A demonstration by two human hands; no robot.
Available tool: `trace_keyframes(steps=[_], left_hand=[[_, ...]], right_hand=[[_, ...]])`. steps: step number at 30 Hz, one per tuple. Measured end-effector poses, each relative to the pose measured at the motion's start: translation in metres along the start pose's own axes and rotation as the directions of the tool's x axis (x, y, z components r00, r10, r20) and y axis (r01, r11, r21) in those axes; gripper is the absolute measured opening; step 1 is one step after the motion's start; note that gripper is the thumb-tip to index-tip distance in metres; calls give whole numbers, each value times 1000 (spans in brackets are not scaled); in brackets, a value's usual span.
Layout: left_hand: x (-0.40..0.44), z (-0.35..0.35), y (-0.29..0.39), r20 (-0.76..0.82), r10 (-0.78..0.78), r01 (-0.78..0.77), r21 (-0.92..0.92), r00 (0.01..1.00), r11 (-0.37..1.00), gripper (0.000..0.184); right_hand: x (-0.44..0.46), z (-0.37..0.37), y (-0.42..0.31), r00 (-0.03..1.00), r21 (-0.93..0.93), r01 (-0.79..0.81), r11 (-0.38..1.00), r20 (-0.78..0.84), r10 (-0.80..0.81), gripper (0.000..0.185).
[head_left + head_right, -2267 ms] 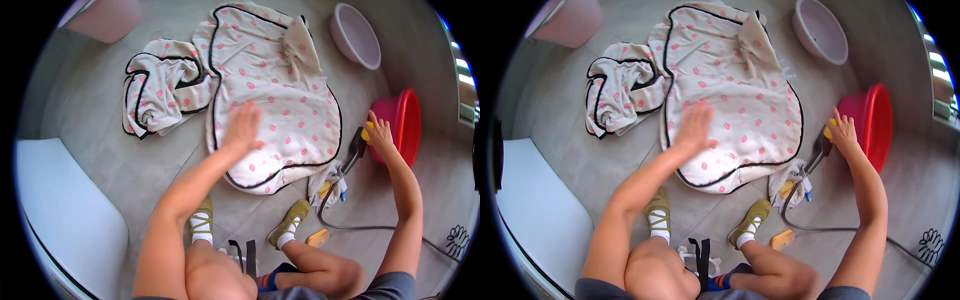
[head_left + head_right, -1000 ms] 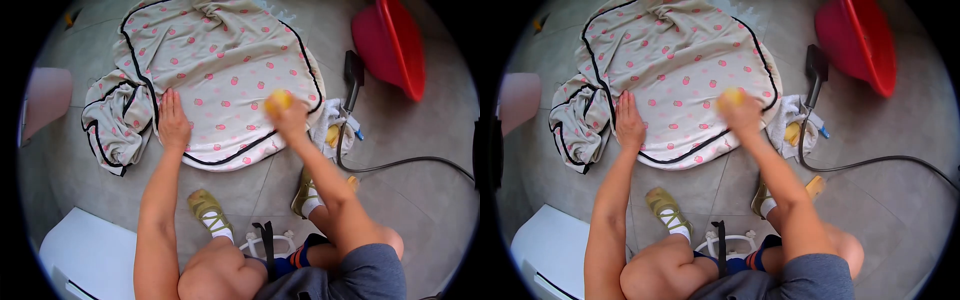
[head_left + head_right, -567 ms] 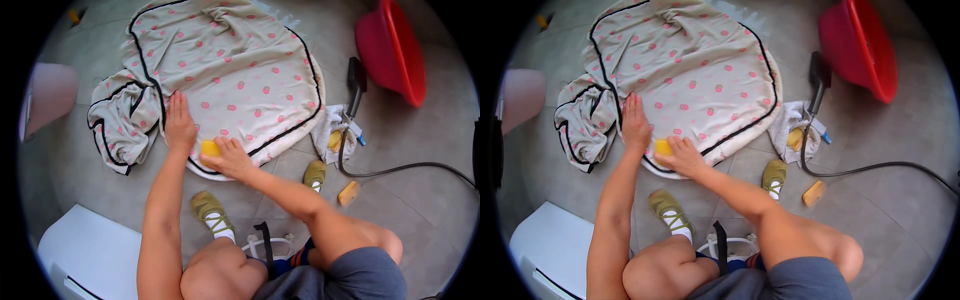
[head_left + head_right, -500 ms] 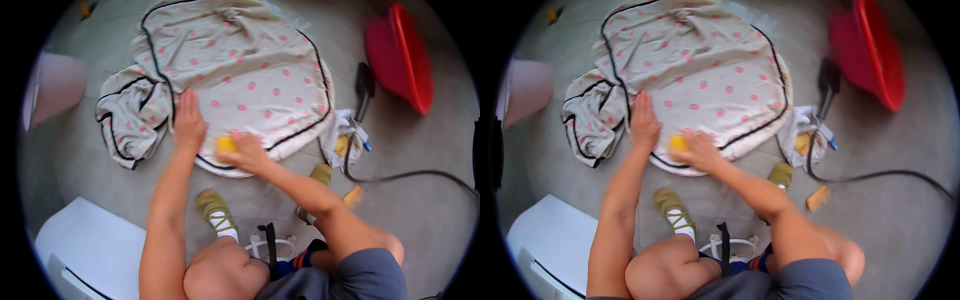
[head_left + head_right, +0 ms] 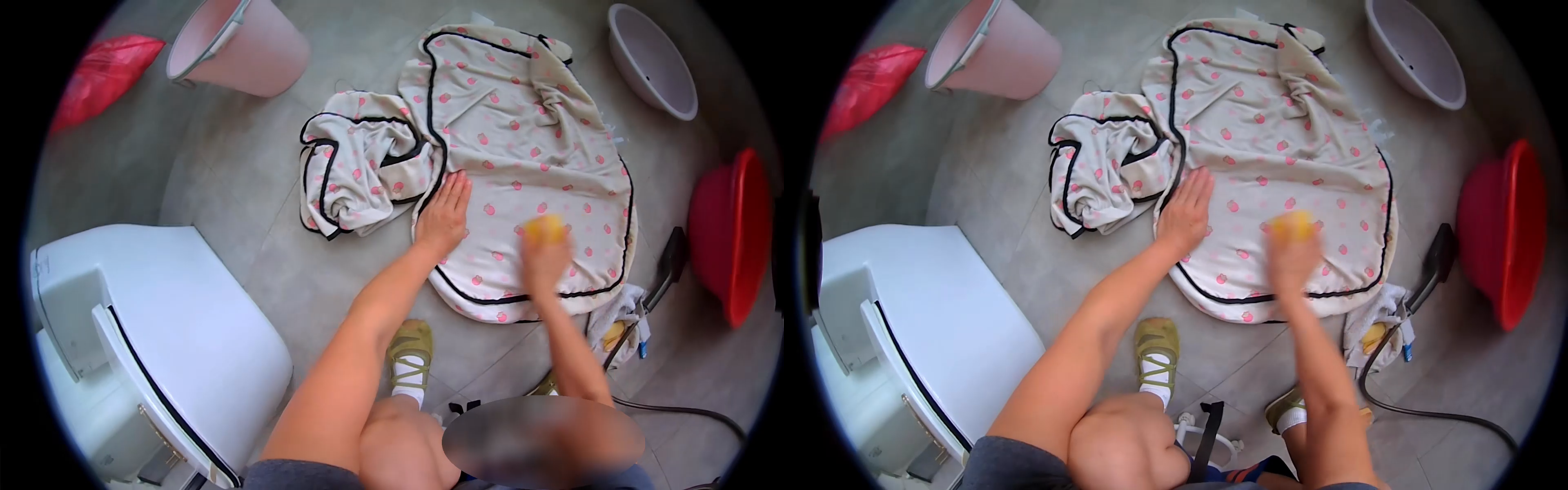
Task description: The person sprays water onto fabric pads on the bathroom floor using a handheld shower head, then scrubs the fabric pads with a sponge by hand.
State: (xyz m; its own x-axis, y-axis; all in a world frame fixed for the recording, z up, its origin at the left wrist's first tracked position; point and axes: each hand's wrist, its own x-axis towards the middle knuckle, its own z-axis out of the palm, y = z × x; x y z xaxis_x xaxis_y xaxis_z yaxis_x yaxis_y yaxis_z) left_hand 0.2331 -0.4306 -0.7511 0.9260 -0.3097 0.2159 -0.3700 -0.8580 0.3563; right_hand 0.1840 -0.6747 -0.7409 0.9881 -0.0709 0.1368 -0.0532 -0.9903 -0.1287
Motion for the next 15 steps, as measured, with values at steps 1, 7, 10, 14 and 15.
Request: trace_keyframes(steps=[1, 7, 10, 14, 15], left_hand=[[-5, 9, -6, 10, 2, -2, 36, 1000, 999, 57], [-9, 2, -9, 89, 45, -44, -4, 995, 999, 67], [-8, 3, -9, 96, 51, -55, 35, 994, 998, 64], [-7, 5, -10, 63, 76, -75, -12, 995, 997, 61], [-6, 3, -7, 70, 68, -67, -26, 995, 997, 60]], right_hand=[[-11, -3, -37, 990, 121, 116, 986, 60, -124, 40], [-12, -6, -64, 768, 332, 616, 714, -49, -639, 46], [33, -24, -2, 935, 190, 329, 925, 68, -347, 50], [94, -23, 104, 928, -162, -366, 916, -129, 348, 53], [96, -20, 105, 902, -187, -426, 885, -160, 400, 54]])
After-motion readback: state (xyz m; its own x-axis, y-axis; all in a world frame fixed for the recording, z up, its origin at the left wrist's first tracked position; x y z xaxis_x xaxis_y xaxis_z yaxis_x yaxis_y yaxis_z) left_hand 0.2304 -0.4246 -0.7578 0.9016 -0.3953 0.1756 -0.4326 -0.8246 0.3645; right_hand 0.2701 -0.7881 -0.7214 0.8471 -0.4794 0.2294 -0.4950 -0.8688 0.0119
